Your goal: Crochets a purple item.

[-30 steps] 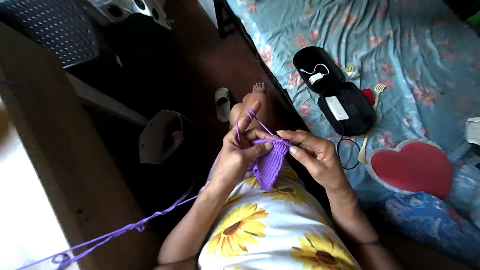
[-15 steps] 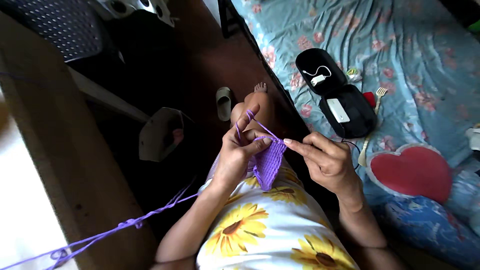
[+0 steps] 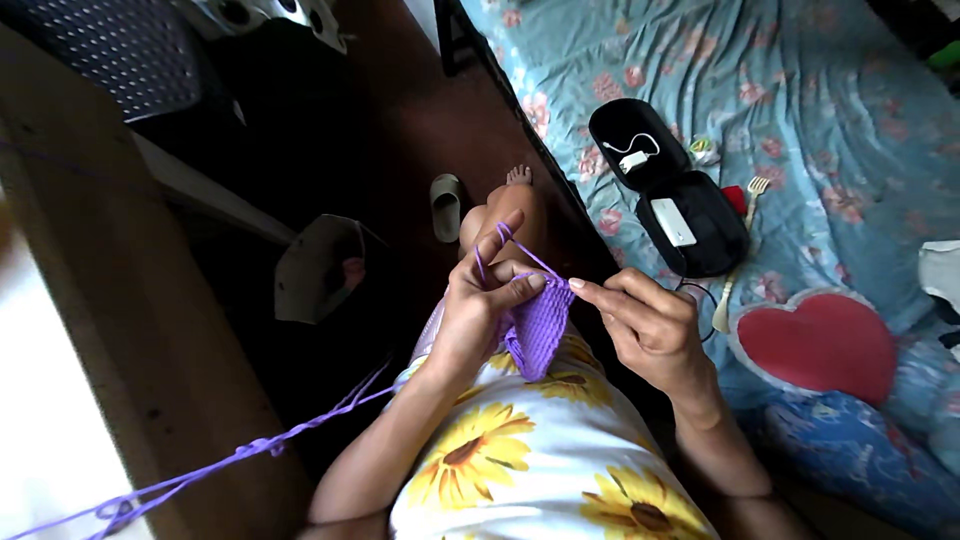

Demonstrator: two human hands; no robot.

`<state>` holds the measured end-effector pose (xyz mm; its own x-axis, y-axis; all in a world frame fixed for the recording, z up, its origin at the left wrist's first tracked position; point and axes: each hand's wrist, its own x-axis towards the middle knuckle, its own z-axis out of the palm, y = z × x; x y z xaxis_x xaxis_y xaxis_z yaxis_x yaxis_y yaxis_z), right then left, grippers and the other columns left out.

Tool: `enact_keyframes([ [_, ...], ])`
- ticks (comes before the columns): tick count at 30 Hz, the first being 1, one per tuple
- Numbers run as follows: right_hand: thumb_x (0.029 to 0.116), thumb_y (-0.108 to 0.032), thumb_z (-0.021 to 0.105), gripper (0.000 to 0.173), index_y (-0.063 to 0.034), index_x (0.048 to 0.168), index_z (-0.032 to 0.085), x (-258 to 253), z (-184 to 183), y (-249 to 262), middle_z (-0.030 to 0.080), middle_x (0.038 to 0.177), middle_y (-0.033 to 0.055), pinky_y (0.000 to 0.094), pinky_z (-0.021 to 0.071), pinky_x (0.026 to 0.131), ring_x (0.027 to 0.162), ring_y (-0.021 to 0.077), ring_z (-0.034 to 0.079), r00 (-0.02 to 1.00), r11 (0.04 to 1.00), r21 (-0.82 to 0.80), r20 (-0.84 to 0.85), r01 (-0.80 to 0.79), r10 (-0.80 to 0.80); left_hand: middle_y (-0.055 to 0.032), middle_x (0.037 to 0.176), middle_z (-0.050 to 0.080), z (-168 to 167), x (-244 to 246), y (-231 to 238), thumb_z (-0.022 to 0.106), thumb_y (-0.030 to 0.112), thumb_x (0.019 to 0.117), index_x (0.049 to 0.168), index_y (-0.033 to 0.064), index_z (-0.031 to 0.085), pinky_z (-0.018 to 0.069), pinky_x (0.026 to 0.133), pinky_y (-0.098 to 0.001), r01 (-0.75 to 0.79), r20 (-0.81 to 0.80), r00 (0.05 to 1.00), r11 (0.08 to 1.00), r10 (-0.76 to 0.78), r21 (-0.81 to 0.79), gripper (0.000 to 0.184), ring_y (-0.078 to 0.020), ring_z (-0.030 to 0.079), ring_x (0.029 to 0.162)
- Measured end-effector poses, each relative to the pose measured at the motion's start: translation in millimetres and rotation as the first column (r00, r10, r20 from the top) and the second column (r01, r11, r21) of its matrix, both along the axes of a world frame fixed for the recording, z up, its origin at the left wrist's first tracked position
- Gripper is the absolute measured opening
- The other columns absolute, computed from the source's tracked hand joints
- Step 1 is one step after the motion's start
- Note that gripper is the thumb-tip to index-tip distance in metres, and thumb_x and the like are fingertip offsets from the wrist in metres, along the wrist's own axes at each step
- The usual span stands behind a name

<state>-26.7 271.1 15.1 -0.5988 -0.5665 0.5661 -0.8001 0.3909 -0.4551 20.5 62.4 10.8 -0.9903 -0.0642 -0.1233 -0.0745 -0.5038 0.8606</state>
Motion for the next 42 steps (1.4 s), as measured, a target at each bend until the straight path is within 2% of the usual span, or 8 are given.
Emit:
enact_keyframes([
  [6, 0.0947, -0.002, 0.062, 0.025, -0.0057, 0.112, 0.079, 2, -3, -4, 0.063, 0.082, 0.0065, 0.0167, 0.0464, 0.059, 0.068, 0.0055, 0.057, 0.994, 0.997, -0.076, 0.110, 0.021, -0.012, -0.0057, 0.089, 0.076, -2, 0, 5, 0.060, -0.009, 0.0918, 0.156, 0.0149, 0.038, 0.0591, 0.068, -0.0219, -0.053, -0.041, 0.998, 0.998, 0.051, -0.039, 0.072, -0.0086, 0.071, 0.071],
  [9, 0.0950, -0.001, 0.063, 0.024, -0.0033, 0.113, 0.078, 11, -2, -15, 0.063, 0.084, 0.0042, 0.0127, 0.0487, 0.063, 0.071, 0.0013, 0.057, 0.965, 0.984, -0.152, 0.257, 0.096, -0.054, 0.0009, 0.097, 0.075, -15, 4, 19, 0.064, -0.007, 0.0905, 0.157, 0.0082, 0.032, 0.0594, 0.075, -0.0220, -0.270, -0.368, 0.918, 0.909, 0.144, -0.317, 0.075, -0.0049, 0.070, 0.079],
  [13, 0.0957, 0.000, 0.063, 0.029, -0.0024, 0.123, 0.071, 14, 7, -26, 0.073, 0.098, 0.0012, 0.0128, 0.0503, 0.060, 0.066, -0.0026, 0.058, 0.752, 0.922, -0.362, 0.644, 0.135, 0.142, -0.0066, 0.101, 0.072, -39, 1, 31, 0.064, 0.002, 0.0978, 0.137, 0.0095, 0.054, 0.0586, 0.083, -0.0297, -0.603, -0.760, 0.645, 0.665, 0.081, -0.440, 0.041, -0.0127, 0.070, 0.091],
  [16, 0.0933, 0.002, 0.064, 0.032, -0.0034, 0.124, 0.069, 9, 7, -27, 0.069, 0.087, -0.0015, 0.0129, 0.0462, 0.052, 0.059, -0.0024, 0.054, 0.664, 0.870, -0.474, 0.695, 0.138, 0.274, 0.0013, 0.106, 0.073, -31, 5, 30, 0.063, 0.001, 0.0976, 0.147, 0.0178, 0.048, 0.0580, 0.085, -0.0250, -0.493, -0.672, 0.724, 0.798, 0.157, -0.345, 0.054, -0.0069, 0.069, 0.093],
  [19, 0.0962, -0.002, 0.065, 0.021, -0.0002, 0.117, 0.069, 6, -4, -20, 0.072, 0.098, 0.0025, 0.0138, 0.0571, 0.072, 0.080, -0.0012, 0.066, 0.913, 0.938, -0.345, 0.393, 0.034, 0.111, 0.0041, 0.102, 0.075, -14, 7, 18, 0.063, -0.007, 0.0922, 0.154, 0.0177, 0.043, 0.0598, 0.080, -0.0245, -0.258, -0.397, 0.901, 0.952, 0.175, -0.164, 0.070, -0.0055, 0.071, 0.085],
  [28, 0.0979, -0.005, 0.063, 0.014, -0.0031, 0.101, 0.076, -3, -11, -11, 0.068, 0.085, 0.0110, 0.0200, 0.0533, 0.069, 0.077, 0.0121, 0.066, 0.986, 0.993, -0.108, -0.158, 0.037, -0.054, -0.0032, 0.084, 0.073, 4, 0, -13, 0.054, -0.007, 0.0949, 0.154, 0.0119, 0.043, 0.0585, 0.066, -0.0205, 0.037, -0.093, 0.995, 0.999, -0.034, 0.033, 0.063, -0.0061, 0.068, 0.067],
  [38, 0.0986, -0.004, 0.063, 0.016, -0.0027, 0.107, 0.076, -7, -10, 1, 0.064, 0.084, 0.0055, 0.0126, 0.0509, 0.067, 0.075, 0.0018, 0.060, 0.978, 0.970, -0.228, 0.167, -0.086, 0.125, -0.0052, 0.085, 0.074, 2, -2, -18, 0.054, -0.009, 0.0934, 0.150, 0.0114, 0.049, 0.0583, 0.062, -0.0194, 0.125, -0.062, 0.991, 0.988, -0.120, 0.089, 0.061, -0.0064, 0.069, 0.066],
  [42, 0.0953, -0.003, 0.066, 0.024, -0.0082, 0.116, 0.075, -3, -1, -2, 0.073, 0.100, -0.0036, 0.0137, 0.0547, 0.069, 0.076, -0.0031, 0.063, 0.774, 0.900, -0.435, 0.560, -0.028, 0.295, -0.0026, 0.094, 0.074, 1, 3, -8, 0.066, -0.010, 0.0872, 0.156, 0.0077, 0.039, 0.0603, 0.071, -0.0219, 0.043, -0.276, 0.958, 0.990, -0.079, -0.134, 0.076, -0.0078, 0.070, 0.076],
])
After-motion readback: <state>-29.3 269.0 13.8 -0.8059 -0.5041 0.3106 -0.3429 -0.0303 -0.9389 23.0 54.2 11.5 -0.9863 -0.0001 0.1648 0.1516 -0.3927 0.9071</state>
